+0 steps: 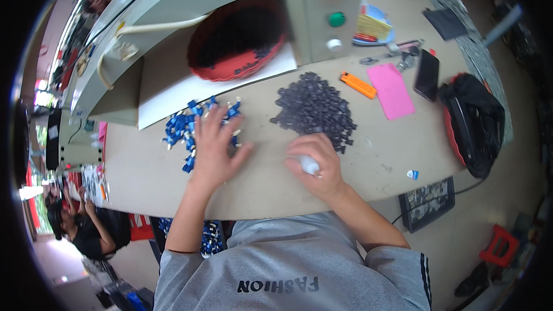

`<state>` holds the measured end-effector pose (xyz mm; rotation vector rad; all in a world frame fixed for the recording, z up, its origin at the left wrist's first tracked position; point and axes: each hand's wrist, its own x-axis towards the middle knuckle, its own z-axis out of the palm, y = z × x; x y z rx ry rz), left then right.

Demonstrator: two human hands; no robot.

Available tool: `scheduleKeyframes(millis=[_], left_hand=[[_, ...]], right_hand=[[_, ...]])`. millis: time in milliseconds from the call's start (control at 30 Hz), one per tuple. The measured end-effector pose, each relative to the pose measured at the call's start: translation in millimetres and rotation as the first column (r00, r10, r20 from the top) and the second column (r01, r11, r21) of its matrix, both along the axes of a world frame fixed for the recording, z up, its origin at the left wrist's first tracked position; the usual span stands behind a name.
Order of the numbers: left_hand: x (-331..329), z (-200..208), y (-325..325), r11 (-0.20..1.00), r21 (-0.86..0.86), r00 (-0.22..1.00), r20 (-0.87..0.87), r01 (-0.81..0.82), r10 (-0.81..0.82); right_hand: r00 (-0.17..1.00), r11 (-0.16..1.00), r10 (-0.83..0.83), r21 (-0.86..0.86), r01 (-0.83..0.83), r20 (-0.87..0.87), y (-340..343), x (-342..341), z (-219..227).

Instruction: The person applies glue from a bottle to small white plastic components to join them to blue plastic toy parts.

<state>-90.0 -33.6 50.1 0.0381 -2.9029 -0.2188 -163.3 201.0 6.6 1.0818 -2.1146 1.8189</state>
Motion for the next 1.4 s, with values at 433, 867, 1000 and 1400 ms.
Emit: scheduleKeyframes(millis=[433, 867, 1000, 1400], left_hand=[[74.2, -28.5, -39.3, 0.945, 0.049, 0.946, -0.016, -0.324, 0.325], [-65.3, 32.8, -101.4, 0.92, 0.391, 0.936, -0.315, -0.024, 0.158], [-166.0, 23.1, -115.5, 0.98, 0.194, 0.985, -0.156, -0.044, 0.076], [-175.7, 34.8, -86.6, 0.978, 0.207, 0.971, 0.239, -0.023, -0.028]], right_hand=[[0.998, 0.999, 0.026, -0.021, -0.024, 0.053, -0.6, 9.9, -5.4], [0.983, 0.989, 0.144, 0.025, -0.147, 0.11, -0.9, 5.2, -6.8], [0.978, 0.982, 0.18, 0.045, -0.186, 0.108, -3.7, 7.1, -1.7], [0.969, 0.977, 0.193, 0.056, -0.203, 0.155, 4.8, 0.7, 9.5]])
